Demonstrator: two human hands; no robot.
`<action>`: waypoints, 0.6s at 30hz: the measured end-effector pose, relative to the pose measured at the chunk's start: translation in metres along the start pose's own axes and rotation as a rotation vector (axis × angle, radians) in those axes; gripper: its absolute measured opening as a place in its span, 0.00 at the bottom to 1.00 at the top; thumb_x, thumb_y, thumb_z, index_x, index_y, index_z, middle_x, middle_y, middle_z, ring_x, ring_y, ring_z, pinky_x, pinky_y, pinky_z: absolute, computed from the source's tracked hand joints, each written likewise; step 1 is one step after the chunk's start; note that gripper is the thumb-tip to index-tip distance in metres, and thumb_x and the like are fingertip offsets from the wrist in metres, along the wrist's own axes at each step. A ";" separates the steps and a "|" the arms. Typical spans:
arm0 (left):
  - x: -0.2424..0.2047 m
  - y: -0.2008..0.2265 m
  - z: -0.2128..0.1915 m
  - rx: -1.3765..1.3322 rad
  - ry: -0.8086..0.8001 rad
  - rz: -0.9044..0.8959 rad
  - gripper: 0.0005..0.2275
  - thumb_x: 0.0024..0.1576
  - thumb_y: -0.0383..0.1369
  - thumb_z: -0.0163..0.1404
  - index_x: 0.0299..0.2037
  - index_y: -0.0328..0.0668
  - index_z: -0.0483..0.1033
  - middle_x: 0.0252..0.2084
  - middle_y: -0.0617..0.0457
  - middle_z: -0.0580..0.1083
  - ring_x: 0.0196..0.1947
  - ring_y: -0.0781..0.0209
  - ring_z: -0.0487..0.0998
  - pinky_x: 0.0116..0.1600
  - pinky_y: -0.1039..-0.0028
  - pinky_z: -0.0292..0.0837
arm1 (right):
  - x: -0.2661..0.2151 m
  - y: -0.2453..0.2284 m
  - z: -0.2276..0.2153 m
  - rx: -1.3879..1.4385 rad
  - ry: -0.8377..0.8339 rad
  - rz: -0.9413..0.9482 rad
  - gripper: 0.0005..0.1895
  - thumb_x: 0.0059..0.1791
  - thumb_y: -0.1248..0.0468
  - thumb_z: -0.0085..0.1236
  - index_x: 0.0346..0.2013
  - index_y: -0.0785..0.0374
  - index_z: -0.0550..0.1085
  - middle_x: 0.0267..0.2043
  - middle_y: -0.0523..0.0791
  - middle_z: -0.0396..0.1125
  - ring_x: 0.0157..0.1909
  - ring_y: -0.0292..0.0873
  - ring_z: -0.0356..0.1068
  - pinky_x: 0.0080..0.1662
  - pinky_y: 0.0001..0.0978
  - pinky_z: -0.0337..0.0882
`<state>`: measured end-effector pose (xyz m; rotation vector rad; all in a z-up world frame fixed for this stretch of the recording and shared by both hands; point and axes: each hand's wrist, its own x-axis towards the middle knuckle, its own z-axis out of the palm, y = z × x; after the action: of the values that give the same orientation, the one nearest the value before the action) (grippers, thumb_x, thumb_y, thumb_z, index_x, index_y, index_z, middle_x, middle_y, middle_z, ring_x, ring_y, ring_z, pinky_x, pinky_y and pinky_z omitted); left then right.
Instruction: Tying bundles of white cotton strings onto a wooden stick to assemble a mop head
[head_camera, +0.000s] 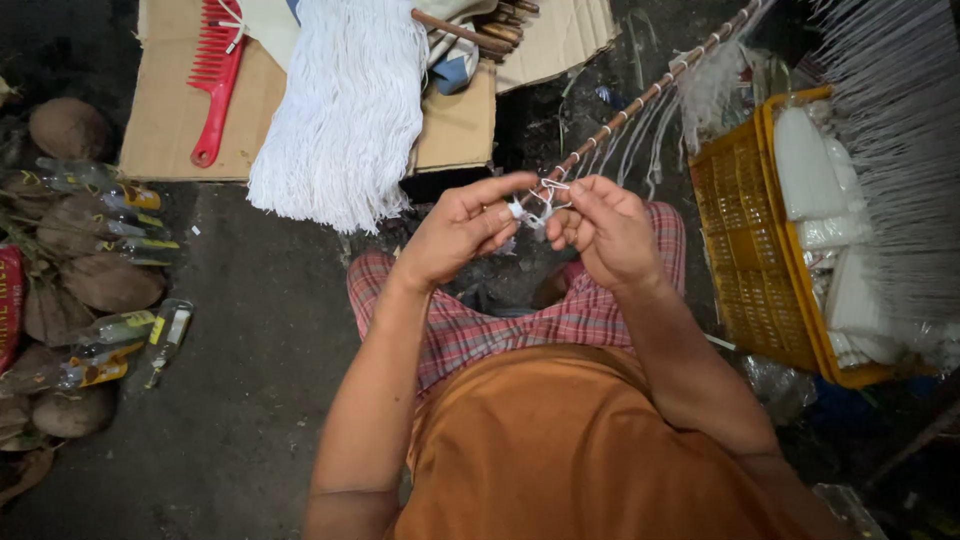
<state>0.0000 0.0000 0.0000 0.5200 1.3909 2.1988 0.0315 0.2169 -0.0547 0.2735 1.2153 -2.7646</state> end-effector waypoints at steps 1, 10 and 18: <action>0.000 0.000 0.000 0.000 0.000 0.000 0.15 0.64 0.19 0.43 0.62 0.30 0.71 0.19 0.53 0.65 0.16 0.71 0.60 0.23 0.86 0.54 | 0.001 -0.001 0.000 0.000 0.000 0.001 0.08 0.57 0.67 0.50 0.42 0.72 0.68 0.28 0.55 0.70 0.26 0.51 0.78 0.28 0.39 0.82; 0.002 -0.012 -0.009 -0.046 0.027 -0.017 0.07 0.63 0.21 0.47 0.50 0.29 0.71 0.19 0.48 0.68 0.13 0.68 0.62 0.20 0.82 0.55 | -0.008 -0.014 0.011 0.049 -0.014 0.061 0.09 0.58 0.63 0.50 0.42 0.68 0.69 0.32 0.56 0.72 0.25 0.49 0.77 0.26 0.39 0.81; 0.004 -0.003 -0.001 -0.086 0.061 -0.027 0.08 0.64 0.22 0.46 0.51 0.26 0.71 0.19 0.48 0.65 0.12 0.70 0.61 0.18 0.82 0.55 | -0.028 -0.033 0.036 -1.467 -0.233 -0.659 0.12 0.54 0.67 0.57 0.51 0.55 0.80 0.46 0.47 0.78 0.48 0.50 0.78 0.48 0.41 0.77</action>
<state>-0.0028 0.0024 -0.0029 0.4046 1.3195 2.2579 0.0489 0.2135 -0.0008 -0.6399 3.0620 -1.3357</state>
